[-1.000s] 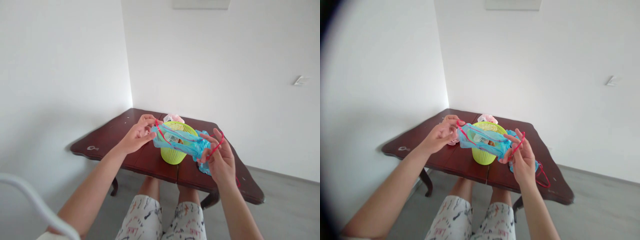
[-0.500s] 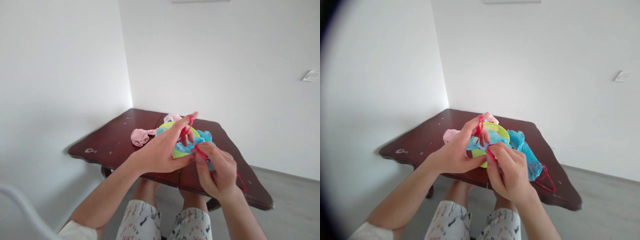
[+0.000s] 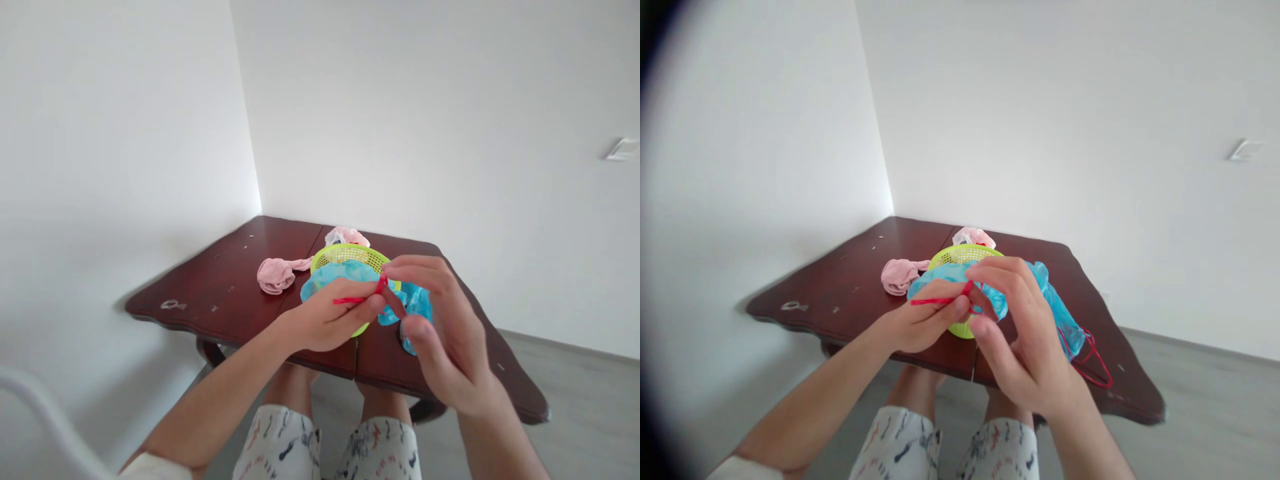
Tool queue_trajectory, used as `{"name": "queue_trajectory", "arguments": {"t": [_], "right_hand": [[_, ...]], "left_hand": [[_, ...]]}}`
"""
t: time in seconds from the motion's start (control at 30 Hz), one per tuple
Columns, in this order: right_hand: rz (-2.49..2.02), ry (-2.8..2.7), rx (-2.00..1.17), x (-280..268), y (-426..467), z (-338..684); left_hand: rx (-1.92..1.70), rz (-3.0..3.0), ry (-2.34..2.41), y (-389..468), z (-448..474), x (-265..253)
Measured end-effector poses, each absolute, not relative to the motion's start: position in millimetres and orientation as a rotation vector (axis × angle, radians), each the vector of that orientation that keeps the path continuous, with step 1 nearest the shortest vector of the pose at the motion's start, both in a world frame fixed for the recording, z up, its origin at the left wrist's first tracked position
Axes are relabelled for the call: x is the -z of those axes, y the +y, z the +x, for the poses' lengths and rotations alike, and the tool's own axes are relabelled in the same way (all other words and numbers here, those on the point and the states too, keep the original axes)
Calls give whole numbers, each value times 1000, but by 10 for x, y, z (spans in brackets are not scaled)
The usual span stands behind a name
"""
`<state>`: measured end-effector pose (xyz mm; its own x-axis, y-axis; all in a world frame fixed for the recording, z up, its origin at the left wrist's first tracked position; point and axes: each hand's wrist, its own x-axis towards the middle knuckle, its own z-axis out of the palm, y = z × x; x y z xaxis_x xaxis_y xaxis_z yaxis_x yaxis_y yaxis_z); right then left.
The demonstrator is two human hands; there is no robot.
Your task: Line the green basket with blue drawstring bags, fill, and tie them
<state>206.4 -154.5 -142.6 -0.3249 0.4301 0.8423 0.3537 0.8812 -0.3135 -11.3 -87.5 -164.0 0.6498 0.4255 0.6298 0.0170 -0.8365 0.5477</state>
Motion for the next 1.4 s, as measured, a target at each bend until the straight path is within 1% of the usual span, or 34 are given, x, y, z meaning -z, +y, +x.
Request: {"name": "queue_trajectory", "arguments": {"t": [0.13, 0.23, 0.37, 0.43, 0.57, 0.7, 0.83, 0.9, 0.97, 1.07, 1.13, 1.2, 1.3, 1.33, 1.4], "right_hand": [[-703, -1925, -113, 1581, -1375, 2098], [-718, -1822, -178, 1625, -1335, 2111], [-784, -1925, -495, 1612, -1370, 2143], [-797, -1965, -565, 1611, -1379, 2155], [-831, -1945, -365, 1660, -1362, 2169], [-752, -1742, -165, 1774, -1389, 2125], [-639, -1459, -154, 1964, -1461, 2004], [-619, -1457, -144, 2077, -1464, 1950], [-628, -1580, -153, 2180, -1433, 1914], [-713, -1773, -152, 2274, -1358, 1904], [-743, -1739, -31, 2287, -1309, 1936], [-700, -1670, 34, 2264, -1263, 1995], [-657, -1809, -155, 2189, -1186, 2077], [-666, -1877, -235, 2162, -1160, 2091], [-674, -1939, -345, 2114, -1115, 2090]], "left_hand": [[-902, 2013, 202, -806, -155, 1712], [-813, 1965, 168, -804, -203, 1734], [-717, 2067, 187, -813, -266, 1716], [-731, 2086, 228, -803, -281, 1738], [-759, 2044, 251, -774, -271, 1890], [-846, 1693, 259, -754, -223, 2035], [-979, 1492, 315, -706, -174, 2045], [-1011, 1456, 336, -679, -159, 2023], [-1005, 1442, 308, -670, -162, 1994], [-1079, 1640, 322, -722, -214, 1921], [-1223, 2029, 432, -797, -272, 1847], [-1279, 2563, 503, -880, -327, 1770], [-1126, 3149, 403, -978, -381, 1693], [-1087, 3229, 379, -997, -394, 1683], [-1124, 3278, 392, -1017, -417, 1683]]}}
